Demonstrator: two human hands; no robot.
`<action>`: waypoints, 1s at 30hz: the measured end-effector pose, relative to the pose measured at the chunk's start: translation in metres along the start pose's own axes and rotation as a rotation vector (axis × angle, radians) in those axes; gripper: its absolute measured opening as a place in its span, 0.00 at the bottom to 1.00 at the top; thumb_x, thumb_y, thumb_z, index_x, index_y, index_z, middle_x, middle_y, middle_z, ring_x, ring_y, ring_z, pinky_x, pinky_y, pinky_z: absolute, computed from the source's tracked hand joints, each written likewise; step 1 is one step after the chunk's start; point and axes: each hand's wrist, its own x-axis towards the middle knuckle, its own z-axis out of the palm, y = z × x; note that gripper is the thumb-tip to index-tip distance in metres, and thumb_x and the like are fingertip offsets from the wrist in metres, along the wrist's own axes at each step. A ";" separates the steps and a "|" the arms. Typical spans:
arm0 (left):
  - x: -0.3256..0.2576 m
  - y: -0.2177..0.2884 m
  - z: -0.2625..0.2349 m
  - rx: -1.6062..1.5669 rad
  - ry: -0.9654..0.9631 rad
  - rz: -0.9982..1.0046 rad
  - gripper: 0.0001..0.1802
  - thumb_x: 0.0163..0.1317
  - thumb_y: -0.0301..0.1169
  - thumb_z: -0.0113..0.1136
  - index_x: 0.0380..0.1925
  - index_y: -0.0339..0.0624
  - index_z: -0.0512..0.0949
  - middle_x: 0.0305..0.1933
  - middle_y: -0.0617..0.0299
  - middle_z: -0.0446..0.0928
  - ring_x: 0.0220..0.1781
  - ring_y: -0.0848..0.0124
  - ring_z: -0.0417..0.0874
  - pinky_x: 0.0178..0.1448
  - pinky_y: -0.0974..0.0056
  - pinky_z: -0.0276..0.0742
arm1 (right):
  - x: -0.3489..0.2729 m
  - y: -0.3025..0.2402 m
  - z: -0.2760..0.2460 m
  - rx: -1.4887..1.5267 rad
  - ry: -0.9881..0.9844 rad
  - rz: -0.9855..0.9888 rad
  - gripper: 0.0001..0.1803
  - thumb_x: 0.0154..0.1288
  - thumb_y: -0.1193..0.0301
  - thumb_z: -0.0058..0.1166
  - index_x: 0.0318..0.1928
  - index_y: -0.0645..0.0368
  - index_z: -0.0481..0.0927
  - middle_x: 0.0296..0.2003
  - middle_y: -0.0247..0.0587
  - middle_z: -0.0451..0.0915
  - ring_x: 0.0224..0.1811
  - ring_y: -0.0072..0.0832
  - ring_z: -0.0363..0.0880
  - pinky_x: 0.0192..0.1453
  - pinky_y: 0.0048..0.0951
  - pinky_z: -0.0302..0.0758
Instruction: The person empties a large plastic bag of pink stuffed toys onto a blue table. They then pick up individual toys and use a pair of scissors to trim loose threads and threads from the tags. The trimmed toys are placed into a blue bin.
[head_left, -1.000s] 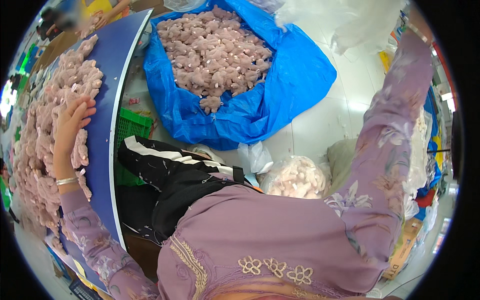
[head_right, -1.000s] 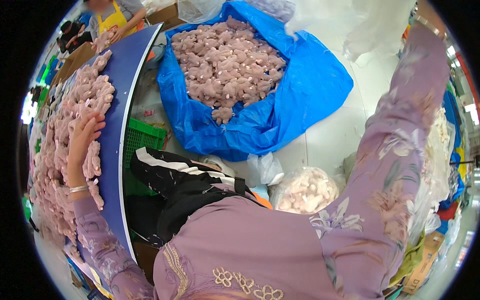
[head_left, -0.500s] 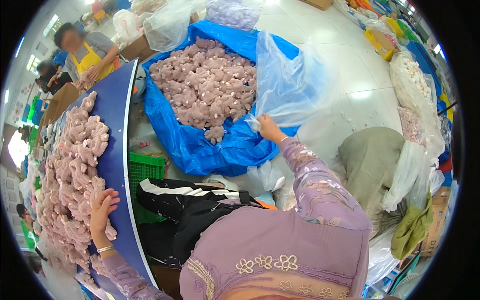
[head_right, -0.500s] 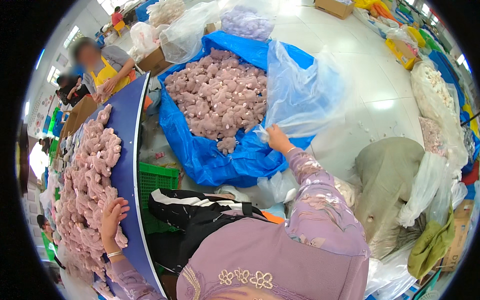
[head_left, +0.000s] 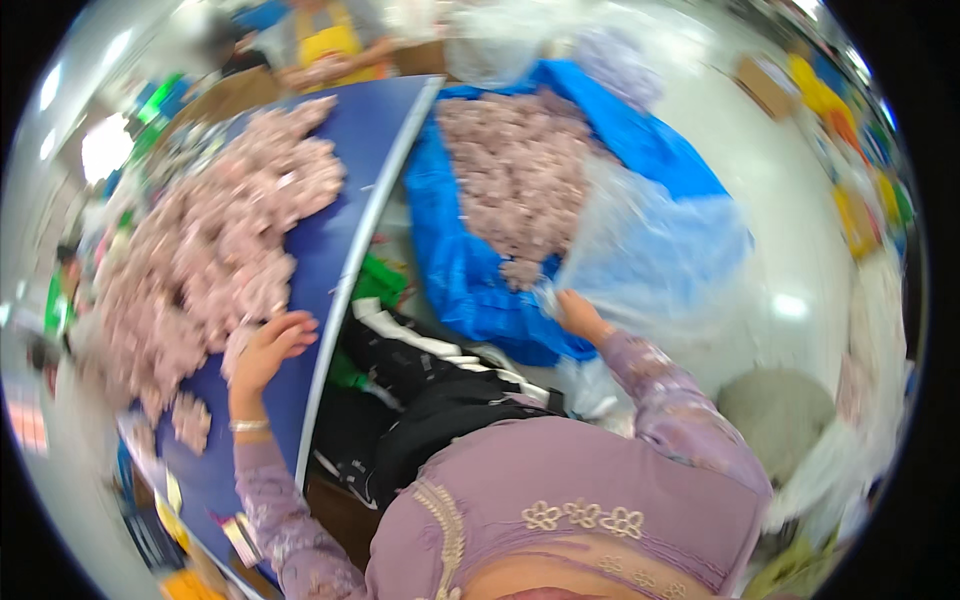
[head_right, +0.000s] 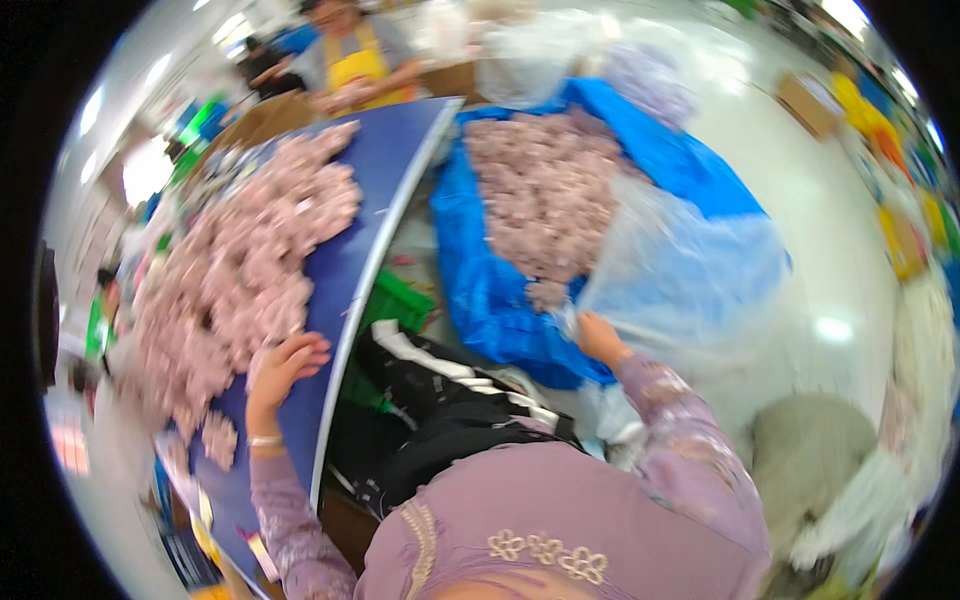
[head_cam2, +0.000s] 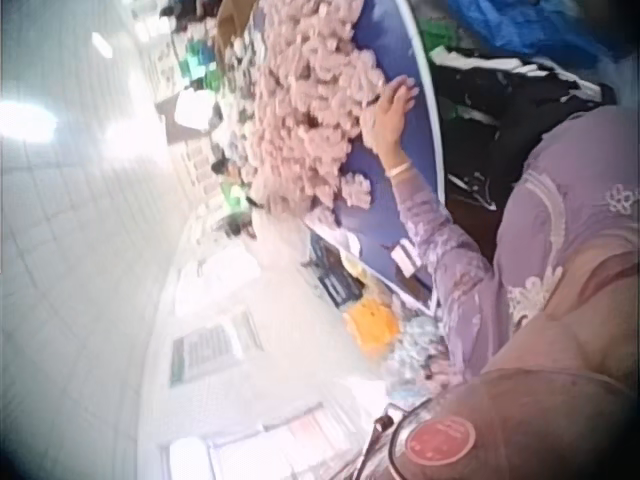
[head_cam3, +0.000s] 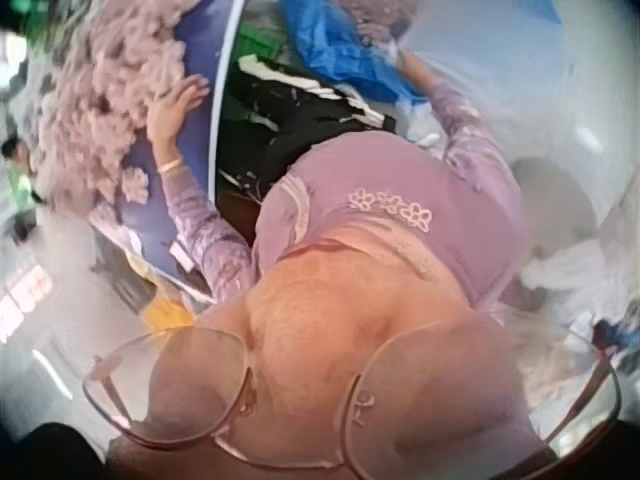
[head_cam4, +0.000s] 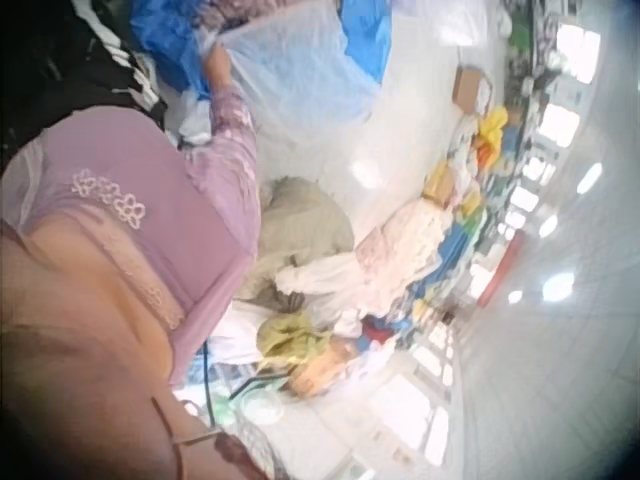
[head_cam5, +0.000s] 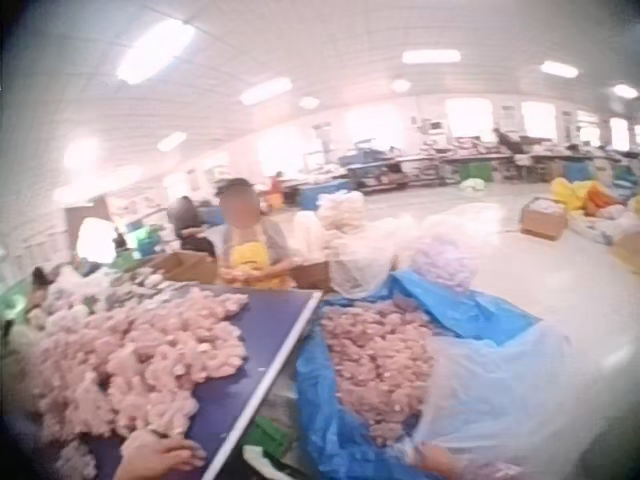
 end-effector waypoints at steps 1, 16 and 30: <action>0.002 0.003 -0.001 -0.029 -0.028 0.015 0.20 0.69 0.37 0.52 0.56 0.39 0.73 0.52 0.60 0.79 0.51 0.71 0.81 0.52 0.68 0.76 | -0.008 0.007 0.005 -0.051 -0.224 -0.012 0.25 0.49 0.67 0.62 0.49 0.62 0.73 0.48 0.58 0.74 0.48 0.56 0.75 0.52 0.48 0.74; -0.100 -0.097 -0.030 -0.318 0.425 0.144 0.15 0.69 0.35 0.50 0.49 0.38 0.77 0.46 0.60 0.80 0.43 0.74 0.80 0.48 0.69 0.76 | 0.104 -0.251 -0.066 0.240 -0.339 -0.545 0.11 0.60 0.67 0.57 0.39 0.62 0.81 0.32 0.47 0.82 0.33 0.39 0.81 0.37 0.36 0.76; -0.153 -0.120 -0.026 -0.143 0.655 0.054 0.11 0.65 0.32 0.54 0.33 0.34 0.79 0.31 0.63 0.81 0.31 0.77 0.77 0.39 0.70 0.75 | 0.088 -0.530 -0.015 0.548 -0.810 -0.956 0.03 0.63 0.76 0.56 0.34 0.64 0.78 0.27 0.37 0.77 0.24 0.21 0.73 0.28 0.23 0.69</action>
